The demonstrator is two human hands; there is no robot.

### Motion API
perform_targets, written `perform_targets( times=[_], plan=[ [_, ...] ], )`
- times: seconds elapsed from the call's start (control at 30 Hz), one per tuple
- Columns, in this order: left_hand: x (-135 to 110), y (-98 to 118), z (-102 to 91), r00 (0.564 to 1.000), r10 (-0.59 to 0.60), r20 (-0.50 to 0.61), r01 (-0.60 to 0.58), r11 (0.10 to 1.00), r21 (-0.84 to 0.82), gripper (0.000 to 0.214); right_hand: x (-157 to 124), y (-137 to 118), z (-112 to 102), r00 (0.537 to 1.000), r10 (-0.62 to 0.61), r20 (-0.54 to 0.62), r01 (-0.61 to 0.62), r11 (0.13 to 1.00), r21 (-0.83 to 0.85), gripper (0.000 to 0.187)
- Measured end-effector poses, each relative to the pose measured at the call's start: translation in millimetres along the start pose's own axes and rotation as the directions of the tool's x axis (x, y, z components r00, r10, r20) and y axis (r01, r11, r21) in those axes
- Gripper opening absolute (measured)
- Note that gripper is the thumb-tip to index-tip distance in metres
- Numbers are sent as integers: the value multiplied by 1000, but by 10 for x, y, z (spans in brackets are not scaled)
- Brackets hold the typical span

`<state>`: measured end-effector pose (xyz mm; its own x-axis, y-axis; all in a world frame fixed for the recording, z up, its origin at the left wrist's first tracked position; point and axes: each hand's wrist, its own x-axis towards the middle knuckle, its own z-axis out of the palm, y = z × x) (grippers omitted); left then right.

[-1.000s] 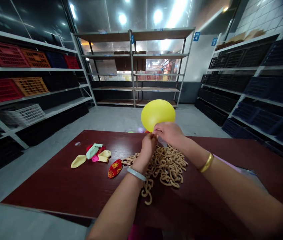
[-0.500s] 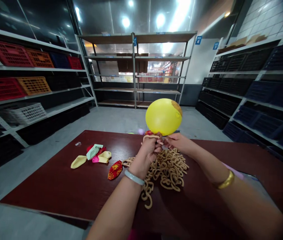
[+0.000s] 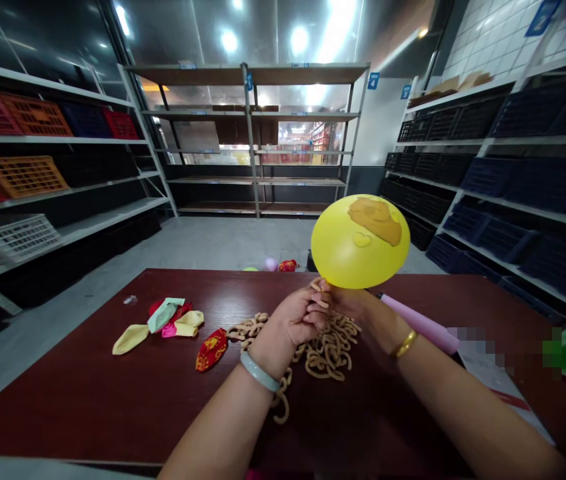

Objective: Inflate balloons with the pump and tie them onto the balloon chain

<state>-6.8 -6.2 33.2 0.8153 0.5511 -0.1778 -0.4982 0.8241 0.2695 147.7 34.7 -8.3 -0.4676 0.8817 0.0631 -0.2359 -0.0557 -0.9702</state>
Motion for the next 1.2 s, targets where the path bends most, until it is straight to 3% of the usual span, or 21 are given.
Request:
perform_targets(
  times=[0.13, 0.23, 0.3, 0.4, 0.47, 0.53, 0.7, 0.8, 0.87, 1.03, 1.2],
  plan=[
    [36, 37, -37, 997, 80, -19, -77, 991, 105, 18, -122, -70, 43, 999, 29, -19, -27, 998, 64, 20],
    [95, 33, -72, 971, 233, -53, -207, 932, 299, 14, -199, -103, 129, 996, 49, -78, -40, 993, 113, 30],
    [143, 13, -100, 909, 408, -82, -320, 810, 491, 10, -230, -88, 188, 984, 23, -178, -13, 998, 54, 36],
    [215, -20, -155, 754, 646, -123, -375, 576, 726, 13, -259, -27, 250, 922, -93, -375, 56, 993, -108, 37],
    [258, -34, -196, 676, 725, -130, -348, 469, 812, 21, -281, 11, 271, 890, -164, -426, 91, 978, -186, 36],
    [292, -45, -232, 631, 768, -105, -342, 397, 852, 31, -316, 32, 287, 862, -255, -439, 124, 944, -305, 32],
    [361, -88, -296, 567, 823, -38, -373, 297, 879, 36, -422, 18, 354, 764, -556, -329, 189, 680, -708, 17],
    [390, -110, -333, 506, 862, 31, -340, 166, 926, 32, -454, -16, 370, 693, -701, -167, 280, 476, -834, 8],
    [396, -114, -356, 480, 874, 69, -301, 90, 949, 29, -462, -41, 355, 666, -743, -66, 345, 385, -856, 8],
    [378, -108, -377, 468, 869, 163, -192, -81, 978, 26, -476, -87, 290, 685, -727, 45, 428, 351, -833, 14],
    [346, -150, -325, 453, 856, 250, -86, -237, 968, 26, -486, -81, 249, 678, -731, -76, 368, 427, -826, 5]
  ],
)
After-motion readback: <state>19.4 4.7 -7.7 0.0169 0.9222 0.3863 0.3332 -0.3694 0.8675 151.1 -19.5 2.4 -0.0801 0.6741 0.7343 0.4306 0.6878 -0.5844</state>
